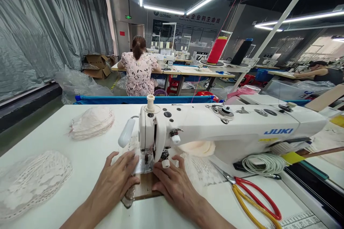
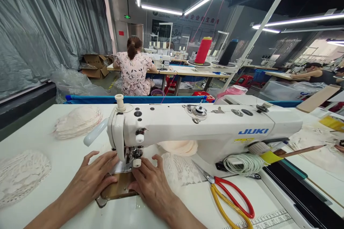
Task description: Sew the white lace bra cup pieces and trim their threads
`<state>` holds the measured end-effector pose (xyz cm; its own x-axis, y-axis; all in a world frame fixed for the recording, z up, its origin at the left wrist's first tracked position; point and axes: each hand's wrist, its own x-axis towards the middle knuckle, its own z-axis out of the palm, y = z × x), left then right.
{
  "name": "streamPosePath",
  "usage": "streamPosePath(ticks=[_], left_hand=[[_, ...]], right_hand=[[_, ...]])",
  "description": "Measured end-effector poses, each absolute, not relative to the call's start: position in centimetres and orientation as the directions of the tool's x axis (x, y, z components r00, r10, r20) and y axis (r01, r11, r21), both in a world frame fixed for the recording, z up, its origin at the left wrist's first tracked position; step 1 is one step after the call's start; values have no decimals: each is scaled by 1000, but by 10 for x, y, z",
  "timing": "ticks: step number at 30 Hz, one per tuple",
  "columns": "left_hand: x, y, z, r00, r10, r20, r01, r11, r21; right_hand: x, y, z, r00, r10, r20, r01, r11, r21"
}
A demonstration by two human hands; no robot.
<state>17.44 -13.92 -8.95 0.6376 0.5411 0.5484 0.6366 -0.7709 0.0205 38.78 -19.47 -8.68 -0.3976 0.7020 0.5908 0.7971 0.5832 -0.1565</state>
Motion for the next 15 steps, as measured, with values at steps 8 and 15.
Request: streamPosePath(ticks=[8,15], left_hand=[[161,-190,-61,594,701,396,660,-705,258],[127,-221,-77,633,611,476,640,-759,123]], right_hand=[[381,-201,-87,-467,656,592,744,654,-137],[361,-238,-60,-715,596,364,609,787,-93]])
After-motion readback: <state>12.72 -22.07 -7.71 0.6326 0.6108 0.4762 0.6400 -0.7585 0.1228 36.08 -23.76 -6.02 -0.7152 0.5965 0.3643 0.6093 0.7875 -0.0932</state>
